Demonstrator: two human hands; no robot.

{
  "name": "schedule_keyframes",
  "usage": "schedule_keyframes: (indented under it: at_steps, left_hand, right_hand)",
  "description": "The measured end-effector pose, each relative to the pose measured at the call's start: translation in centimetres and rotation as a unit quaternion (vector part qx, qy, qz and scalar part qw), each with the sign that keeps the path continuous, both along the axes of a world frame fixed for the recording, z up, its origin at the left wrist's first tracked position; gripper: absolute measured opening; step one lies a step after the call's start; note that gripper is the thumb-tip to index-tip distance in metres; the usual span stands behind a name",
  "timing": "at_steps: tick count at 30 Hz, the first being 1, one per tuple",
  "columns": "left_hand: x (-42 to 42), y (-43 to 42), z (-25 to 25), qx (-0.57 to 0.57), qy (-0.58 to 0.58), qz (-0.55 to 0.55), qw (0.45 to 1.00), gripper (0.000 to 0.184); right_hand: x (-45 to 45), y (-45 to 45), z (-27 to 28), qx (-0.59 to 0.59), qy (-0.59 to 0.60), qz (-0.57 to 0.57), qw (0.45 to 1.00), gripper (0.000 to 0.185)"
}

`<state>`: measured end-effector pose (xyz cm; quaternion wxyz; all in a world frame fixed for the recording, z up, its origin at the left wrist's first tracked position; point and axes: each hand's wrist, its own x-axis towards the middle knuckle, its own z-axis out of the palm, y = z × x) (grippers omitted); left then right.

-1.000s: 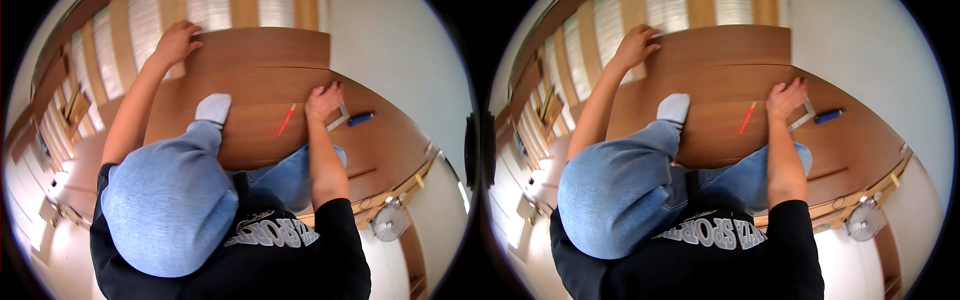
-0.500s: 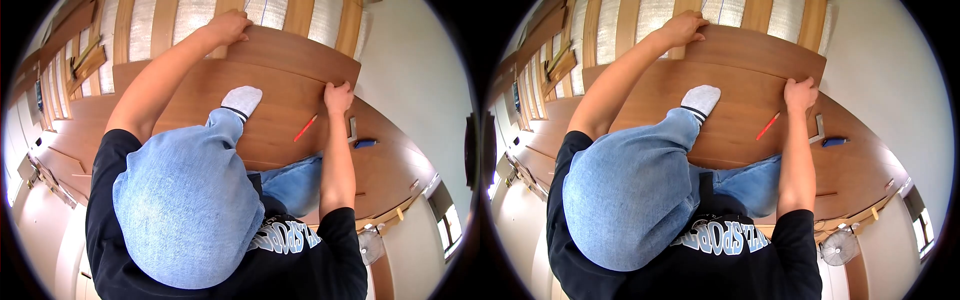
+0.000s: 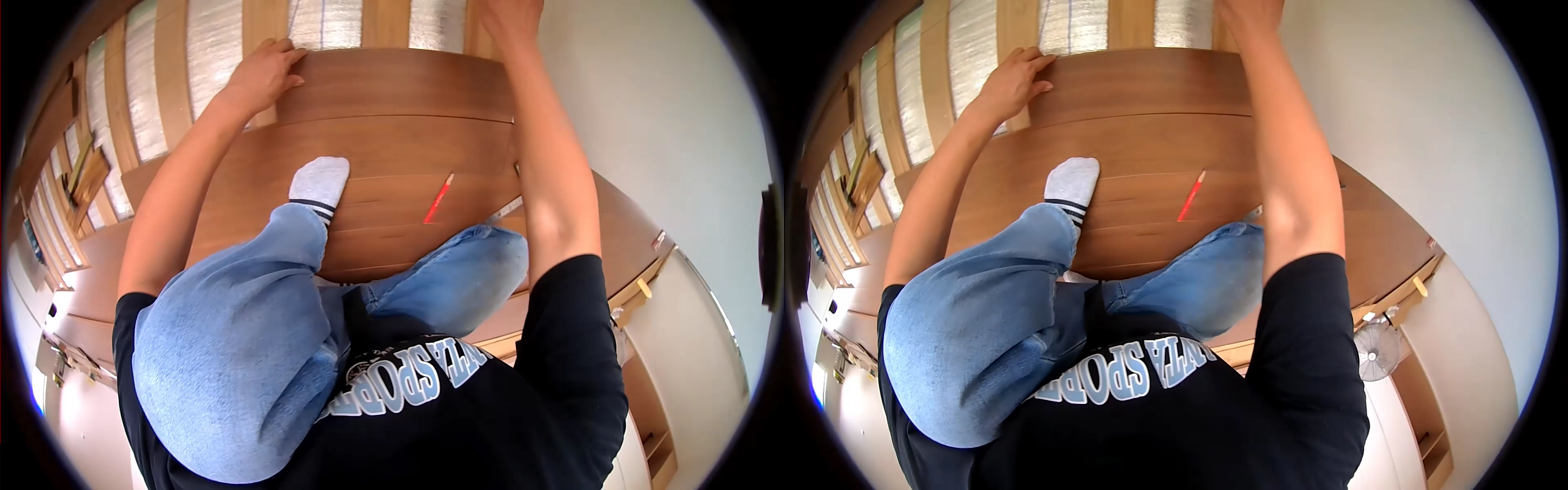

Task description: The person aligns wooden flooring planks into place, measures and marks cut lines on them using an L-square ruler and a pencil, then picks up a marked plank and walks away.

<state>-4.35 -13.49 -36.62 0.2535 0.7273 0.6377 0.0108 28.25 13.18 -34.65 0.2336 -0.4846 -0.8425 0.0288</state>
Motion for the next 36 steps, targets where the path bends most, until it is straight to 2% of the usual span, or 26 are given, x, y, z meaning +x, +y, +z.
schedule_keyframes:
  at_steps: [1,2,3,4,5,9,11,13,14,16,19,23,24,29,33,34,36]
  left_hand:
    - [0.1,0.0,0.2,-0.001,0.002,0.0,1.0,0.051]
    - [0.2,0.1,0.1,-0.009,-0.002,0.001,1.0,0.053]
    - [0.2,-0.1,0.1,-0.014,-0.003,0.001,1.0,0.053]
    - [0.2,0.0,0.1,-0.015,0.0,0.002,1.0,0.053]
    - [0.4,0.1,0.3,-0.015,0.0,0.003,1.0,0.053]
    - [0.9,0.1,1.3,-0.021,-0.01,-0.006,1.0,0.054]
    - [0.8,0.7,1.4,-0.041,0.015,0.008,0.999,0.055]
    - [1.1,0.6,1.7,-0.024,0.003,0.007,1.0,0.056]
    - [1.3,0.3,1.6,-0.017,-0.004,0.017,1.0,0.056]
    - [1.5,0.0,1.1,-0.01,-0.007,0.012,1.0,0.056]
    - [1.5,-0.8,0.9,0.002,-0.003,0.014,1.0,0.06]
    - [2.1,-3.1,-1.4,0.043,0.011,0.033,0.998,0.071]
    - [2.0,-3.6,-1.9,0.023,0.011,0.042,0.999,0.075]
    - [2.6,-4.2,-2.4,0.039,0.034,0.022,0.998,0.079]
    - [3.3,-5.0,-2.4,0.045,0.056,0.0,0.997,0.084]
    - [3.7,-5.2,-2.1,0.048,0.07,-0.01,0.996,0.085]
    - [4.0,-5.9,-1.7,0.055,0.083,-0.025,0.995,0.086]
  right_hand:
    - [0.2,0.5,-0.7,0.054,0.02,0.0,0.998,0.058]
    - [1.5,-1.6,-3.0,0.05,0.016,-0.001,0.999,0.058]
    - [4.0,-5.4,-7.4,0.03,-0.029,-0.023,0.999,0.056]
    - [5.4,-7.9,-9.4,0.012,-0.075,-0.047,0.996,0.054]
    - [5.3,-9.3,-8.1,-0.013,0.021,-0.074,0.997,0.064]
    - [5.6,-9.4,-8.8,-0.046,-0.087,-0.088,0.991,0.06]
    - [5.4,-10.2,-9.0,0.0,-0.035,-0.121,0.992,0.047]
    - [5.3,-11.7,-8.7,-0.006,-0.011,-0.128,0.992,0.035]
    - [5.5,-12.0,-8.7,-0.006,-0.016,-0.136,0.99,0.035]
    - [5.7,-12.4,-8.8,-0.015,0.011,-0.1,0.995,0.019]
    - [5.5,-12.3,-8.7,0.019,0.007,-0.099,0.995,0.011]
    - [5.6,-12.3,-8.9,0.007,0.018,-0.105,0.994,0.011]
    - [5.7,-12.2,-8.9,0.011,0.024,-0.103,0.994,0.01]
    - [5.7,-12.1,-8.6,0.021,0.046,-0.112,0.992,0.009]
    - [5.8,-12.2,-8.7,0.031,0.08,-0.107,0.991,0.013]
    - [5.9,-12.4,-8.8,-0.011,0.087,-0.102,0.991,0.023]
    - [5.9,-12.6,-8.6,-0.003,0.086,-0.107,0.991,0.026]
